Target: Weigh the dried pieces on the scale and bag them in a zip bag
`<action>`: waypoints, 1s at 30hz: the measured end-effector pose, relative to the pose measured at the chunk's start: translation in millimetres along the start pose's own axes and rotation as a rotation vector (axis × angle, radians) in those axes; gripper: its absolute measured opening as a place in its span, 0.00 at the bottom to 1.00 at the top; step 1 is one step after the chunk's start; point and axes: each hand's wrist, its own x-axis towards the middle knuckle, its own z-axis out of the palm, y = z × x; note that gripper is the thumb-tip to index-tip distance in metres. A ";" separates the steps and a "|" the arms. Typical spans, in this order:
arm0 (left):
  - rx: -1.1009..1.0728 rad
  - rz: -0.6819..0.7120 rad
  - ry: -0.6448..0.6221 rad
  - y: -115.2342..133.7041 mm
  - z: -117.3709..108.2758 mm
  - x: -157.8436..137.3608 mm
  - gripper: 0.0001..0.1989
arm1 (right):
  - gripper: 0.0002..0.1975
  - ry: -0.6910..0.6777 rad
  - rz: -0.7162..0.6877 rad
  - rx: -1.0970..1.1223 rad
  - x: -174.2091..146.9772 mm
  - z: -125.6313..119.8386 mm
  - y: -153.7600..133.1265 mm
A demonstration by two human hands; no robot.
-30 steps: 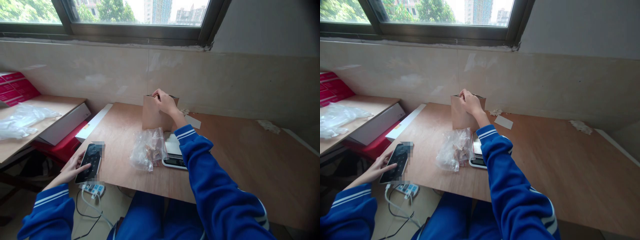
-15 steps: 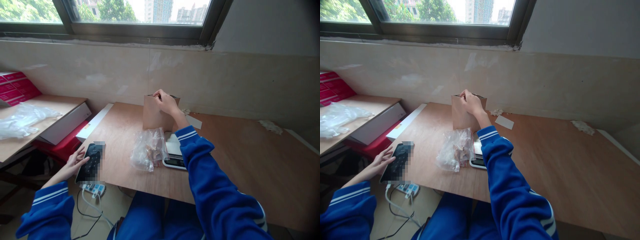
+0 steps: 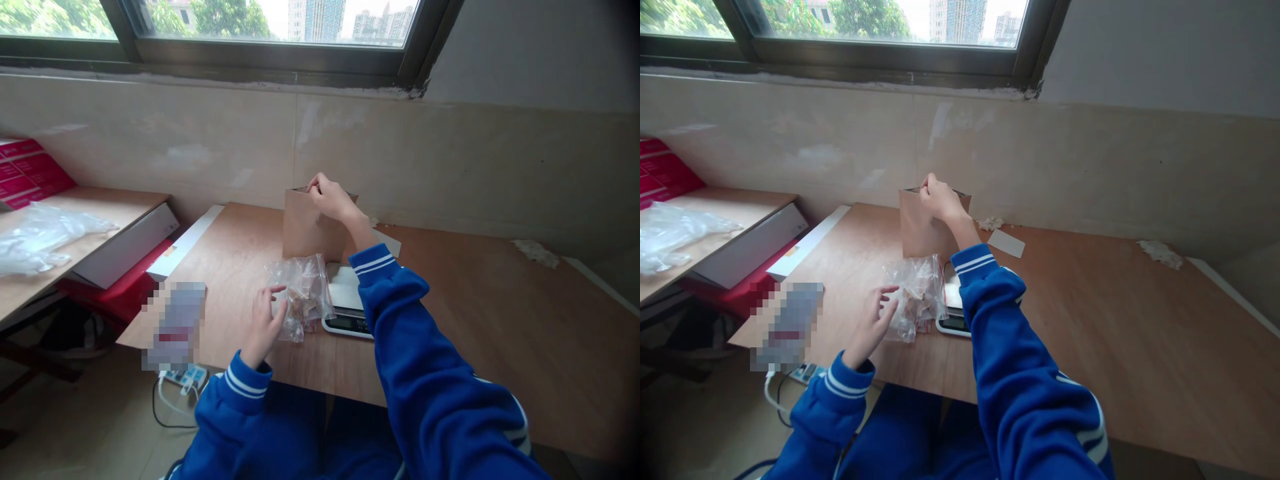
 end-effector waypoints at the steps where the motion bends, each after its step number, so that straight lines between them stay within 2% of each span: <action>1: 0.029 0.003 0.030 -3.5 11.0 1.4 0.15 | 0.06 -0.010 0.005 0.006 0.6 -1.4 0.2; 5: 0.175 0.014 0.162 -10.5 30.6 9.2 0.19 | 0.06 -0.023 -0.008 -0.035 4.4 -1.1 2.6; 9: 0.173 0.036 0.096 -10.9 32.9 15.4 0.21 | 0.10 0.036 -0.103 -0.118 6.2 7.7 7.6; 12: 0.215 -0.018 0.038 -13.3 37.1 19.1 0.26 | 0.14 0.089 -0.170 -0.204 1.3 14.5 10.9; 17: 0.242 -0.139 -0.028 -15.2 44.6 26.3 0.21 | 0.24 0.117 -0.160 -0.208 -7.7 17.3 12.4; 20: 0.062 -0.217 -0.037 -15.1 46.7 29.0 0.21 | 0.29 0.073 -0.108 -0.228 -10.3 12.6 9.4; 23: -0.221 -0.244 -0.027 -14.3 47.2 29.6 0.23 | 0.26 0.140 -0.166 -0.184 -19.8 4.0 4.8; 25: -0.403 -0.262 -0.017 -11.5 46.0 29.6 0.25 | 0.21 0.251 -0.239 -0.043 -33.6 -2.0 2.7; 27: -0.556 -0.272 -0.001 -5.7 43.7 30.6 0.25 | 0.18 0.365 -0.245 0.151 -53.4 -5.8 2.7; 30: -0.755 -0.253 0.049 6.3 40.5 35.5 0.21 | 0.14 0.417 -0.092 0.482 -88.1 -2.8 6.2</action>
